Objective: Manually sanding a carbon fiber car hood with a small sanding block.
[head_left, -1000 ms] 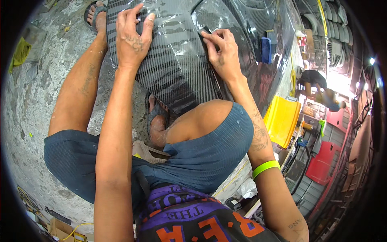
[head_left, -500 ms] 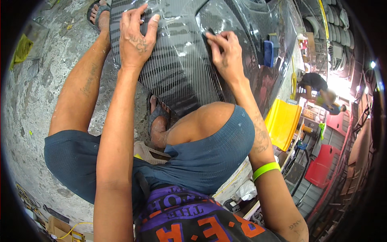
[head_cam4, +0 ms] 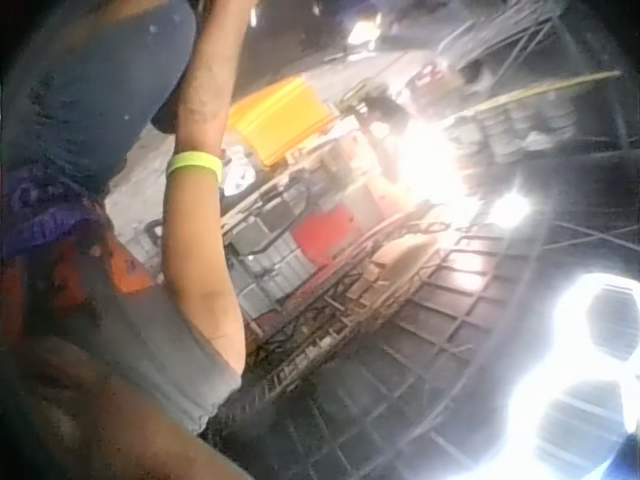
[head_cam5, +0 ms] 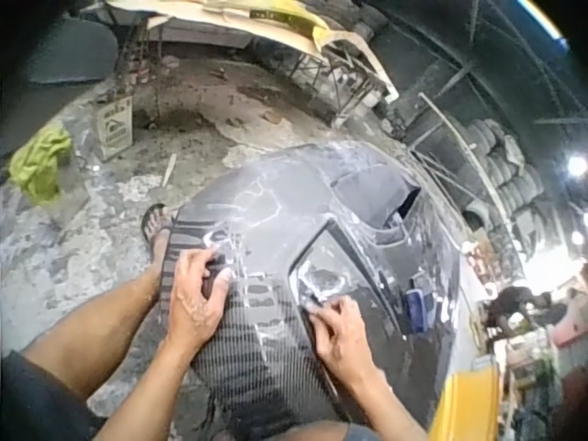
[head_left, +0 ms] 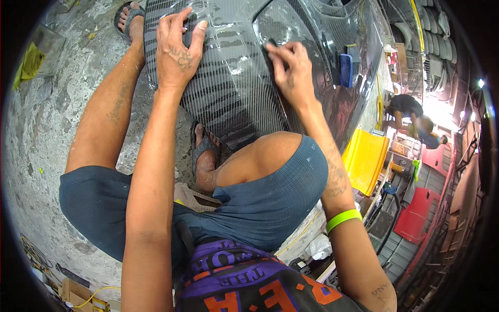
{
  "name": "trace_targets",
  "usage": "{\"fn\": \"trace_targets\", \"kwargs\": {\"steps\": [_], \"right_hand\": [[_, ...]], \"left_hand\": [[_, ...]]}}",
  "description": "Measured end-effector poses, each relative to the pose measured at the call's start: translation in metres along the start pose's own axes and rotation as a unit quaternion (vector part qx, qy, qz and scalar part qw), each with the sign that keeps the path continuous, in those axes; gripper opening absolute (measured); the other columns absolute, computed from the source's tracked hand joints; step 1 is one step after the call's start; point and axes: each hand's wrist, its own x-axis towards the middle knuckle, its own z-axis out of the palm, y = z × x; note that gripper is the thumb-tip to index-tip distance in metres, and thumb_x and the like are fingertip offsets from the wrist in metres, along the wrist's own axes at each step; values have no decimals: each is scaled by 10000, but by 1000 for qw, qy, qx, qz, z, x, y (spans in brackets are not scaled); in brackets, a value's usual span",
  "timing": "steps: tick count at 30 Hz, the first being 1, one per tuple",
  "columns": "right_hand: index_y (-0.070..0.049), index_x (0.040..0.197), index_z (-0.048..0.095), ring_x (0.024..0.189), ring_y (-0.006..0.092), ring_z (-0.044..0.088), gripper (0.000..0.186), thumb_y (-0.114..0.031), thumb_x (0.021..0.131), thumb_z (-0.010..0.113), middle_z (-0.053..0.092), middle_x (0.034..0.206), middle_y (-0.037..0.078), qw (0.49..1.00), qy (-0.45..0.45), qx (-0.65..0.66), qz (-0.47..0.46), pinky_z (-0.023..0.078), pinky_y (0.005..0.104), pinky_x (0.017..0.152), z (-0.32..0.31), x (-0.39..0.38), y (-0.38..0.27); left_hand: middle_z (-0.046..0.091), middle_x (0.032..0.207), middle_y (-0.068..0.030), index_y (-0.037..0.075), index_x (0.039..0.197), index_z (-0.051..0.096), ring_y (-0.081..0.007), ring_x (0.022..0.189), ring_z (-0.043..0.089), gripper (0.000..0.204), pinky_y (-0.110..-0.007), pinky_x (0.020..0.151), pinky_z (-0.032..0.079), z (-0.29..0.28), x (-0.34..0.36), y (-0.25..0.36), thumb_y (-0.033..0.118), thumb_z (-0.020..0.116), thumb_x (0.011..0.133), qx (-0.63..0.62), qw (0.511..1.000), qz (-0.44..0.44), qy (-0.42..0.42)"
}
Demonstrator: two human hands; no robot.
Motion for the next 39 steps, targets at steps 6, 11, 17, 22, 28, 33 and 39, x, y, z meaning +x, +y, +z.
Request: {"fn": "trace_targets", "kwargs": {"steps": [6, 11, 17, 22, 28, 33, 39], "right_hand": [[-52, 1065, 796, 927, 323, 627, 200, -20, 872, 754, 650, 989, 159, 1000, 9, 6, -16, 524, 417, 832, -14, 24, 0], [-67, 1119, 776, 919, 317, 616, 282, 12, 849, 766, 629, 959, 141, 1000, 18, 10, -16, 517, 416, 824, 0, -12, -5], [-53, 1096, 772, 928, 339, 609, 261, 10, 842, 768, 623, 961, 163, 999, 6, 26, -20, 509, 426, 828, 7, -7, -2], [-56, 1102, 770, 925, 362, 605, 248, 6, 862, 756, 621, 973, 172, 999, 18, -7, -37, 508, 437, 832, 7, 1, 4], [-55, 1086, 793, 917, 351, 611, 231, -16, 860, 767, 624, 979, 178, 1000, 7, 29, -1, 511, 424, 830, 13, -1, -4], [-50, 1075, 788, 913, 339, 612, 228, -6, 853, 763, 630, 942, 163, 999, 27, 23, -12, 512, 420, 827, 18, 9, -1], [-58, 1056, 792, 882, 341, 617, 197, -24, 865, 757, 627, 914, 154, 999, 35, 12, -11, 514, 426, 814, 19, 16, 4]], "left_hand": [[617, 1184, -109, 80, 1351, 662, -212, 923, 605, 417, -356, 889, 533, -7, -3, -3, 263, 730, 983, 19, 1000, -8, 7], [625, 1197, -116, 69, 1332, 671, -219, 928, 610, 403, -361, 891, 533, -4, -3, -2, 260, 731, 982, 24, 1000, 9, 12], [627, 1162, -108, 74, 1328, 674, -217, 923, 605, 397, -356, 891, 530, -8, -5, 6, 254, 732, 979, 26, 1000, -8, 3], [630, 1143, -103, 85, 1321, 683, -212, 927, 606, 393, -353, 886, 530, -3, 1, 7, 262, 737, 974, 2, 1000, 0, 1], [620, 1178, -98, 100, 1329, 682, -212, 929, 609, 403, -347, 878, 531, -3, -4, 4, 296, 737, 981, 14, 1000, -6, -1], [621, 1178, -99, 91, 1328, 679, -217, 931, 618, 399, -358, 879, 533, -8, -2, -1, 294, 730, 988, 33, 999, 3, 5], [624, 1173, -105, 80, 1318, 682, -209, 931, 617, 400, -348, 876, 535, -2, 3, 2, 285, 738, 978, 7, 1000, 9, 12]]}}
